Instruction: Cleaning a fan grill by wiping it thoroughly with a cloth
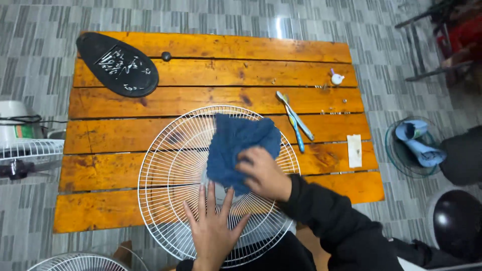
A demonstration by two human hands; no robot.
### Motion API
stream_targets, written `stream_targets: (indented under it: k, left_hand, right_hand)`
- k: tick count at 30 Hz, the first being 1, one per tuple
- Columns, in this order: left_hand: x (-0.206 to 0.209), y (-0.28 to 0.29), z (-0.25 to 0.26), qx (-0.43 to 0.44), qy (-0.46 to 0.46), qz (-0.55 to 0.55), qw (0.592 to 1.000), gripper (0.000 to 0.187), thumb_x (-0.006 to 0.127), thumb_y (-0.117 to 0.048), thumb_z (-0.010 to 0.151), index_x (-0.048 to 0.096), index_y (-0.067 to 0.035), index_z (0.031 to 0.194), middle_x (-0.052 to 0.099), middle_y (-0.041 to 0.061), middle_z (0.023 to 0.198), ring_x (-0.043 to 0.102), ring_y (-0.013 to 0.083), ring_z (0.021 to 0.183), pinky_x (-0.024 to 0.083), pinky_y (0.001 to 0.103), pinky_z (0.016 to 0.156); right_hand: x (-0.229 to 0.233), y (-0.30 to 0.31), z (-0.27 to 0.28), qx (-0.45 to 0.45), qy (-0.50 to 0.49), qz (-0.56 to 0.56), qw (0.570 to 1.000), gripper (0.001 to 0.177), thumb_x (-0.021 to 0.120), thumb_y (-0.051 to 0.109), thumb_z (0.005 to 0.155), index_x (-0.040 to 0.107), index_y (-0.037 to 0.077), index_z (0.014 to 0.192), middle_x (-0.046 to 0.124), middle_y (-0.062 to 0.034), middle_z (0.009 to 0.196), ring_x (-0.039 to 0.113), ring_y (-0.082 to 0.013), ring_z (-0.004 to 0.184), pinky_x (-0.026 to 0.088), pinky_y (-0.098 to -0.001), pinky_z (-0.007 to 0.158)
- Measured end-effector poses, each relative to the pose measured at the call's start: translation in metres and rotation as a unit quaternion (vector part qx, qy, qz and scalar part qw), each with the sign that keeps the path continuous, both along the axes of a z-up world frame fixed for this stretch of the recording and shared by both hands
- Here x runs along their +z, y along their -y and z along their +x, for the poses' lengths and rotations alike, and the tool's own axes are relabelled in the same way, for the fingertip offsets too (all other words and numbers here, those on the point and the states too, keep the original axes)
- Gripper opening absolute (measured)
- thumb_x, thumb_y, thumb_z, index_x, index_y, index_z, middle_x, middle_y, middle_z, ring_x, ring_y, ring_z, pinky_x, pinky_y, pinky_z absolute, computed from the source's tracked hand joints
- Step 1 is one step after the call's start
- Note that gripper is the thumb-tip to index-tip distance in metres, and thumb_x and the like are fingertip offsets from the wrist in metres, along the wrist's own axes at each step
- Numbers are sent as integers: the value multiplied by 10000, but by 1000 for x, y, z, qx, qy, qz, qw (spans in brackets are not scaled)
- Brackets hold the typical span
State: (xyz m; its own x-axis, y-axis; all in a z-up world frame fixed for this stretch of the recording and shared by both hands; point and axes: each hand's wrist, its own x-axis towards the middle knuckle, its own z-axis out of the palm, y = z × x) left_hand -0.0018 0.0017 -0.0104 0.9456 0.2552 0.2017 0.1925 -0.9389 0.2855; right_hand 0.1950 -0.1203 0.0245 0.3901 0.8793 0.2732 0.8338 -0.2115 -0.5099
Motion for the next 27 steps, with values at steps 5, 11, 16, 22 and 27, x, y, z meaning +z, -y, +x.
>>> stream_targets:
  k: [5, 11, 16, 22, 27]
  left_hand:
    - [-3, -1, 2, 1, -11, 41, 999, 838, 504, -808, 827, 462, -323, 1510, 276, 197, 1651, 288, 395, 1503, 195, 787, 1093]
    - [2, -1, 1, 1, -8, 15, 1000, 797, 516, -793, 838, 529, -283, 1451, 374, 195, 1558, 296, 414, 1481, 144, 787, 1124]
    - [-3, 0, 4, 8, 2, 25, 1000, 801, 401, -811, 881, 450, -325, 1517, 277, 182, 1645, 287, 395, 1500, 181, 782, 1110]
    - [0, -1, 4, 6, 7, -29, 1000, 788, 397, -796, 899, 488, -279, 1487, 221, 187, 1653, 193, 386, 1522, 37, 767, 1140]
    - [13, -1, 6, 11, 20, -23, 999, 805, 558, -760, 854, 516, -263, 1485, 318, 190, 1612, 269, 377, 1504, 148, 717, 1152]
  right_hand:
    - [-15, -3, 34, -171, 33, 52, 983, 317, 681, 106, 783, 640, 32, 1088, 589, -158, 1170, 553, -357, 1001, 458, -411, 896]
    - [3, -4, -20, -19, -7, 13, 1000, 325, 701, 98, 712, 655, 57, 1031, 588, -145, 1160, 558, -324, 1070, 425, -448, 968]
    - [-23, 8, 42, -169, 40, 43, 984, 359, 670, 50, 739, 645, 32, 1097, 593, -166, 1124, 554, -361, 969, 463, -428, 882]
    - [-2, -2, -6, -122, 39, 20, 992, 380, 643, 65, 689, 625, 40, 1068, 579, -160, 1150, 533, -353, 1042, 427, -460, 941]
    - [-12, 3, 6, -21, -22, 53, 998, 382, 655, 49, 644, 630, 31, 1025, 610, -149, 1139, 562, -334, 1012, 448, -428, 939]
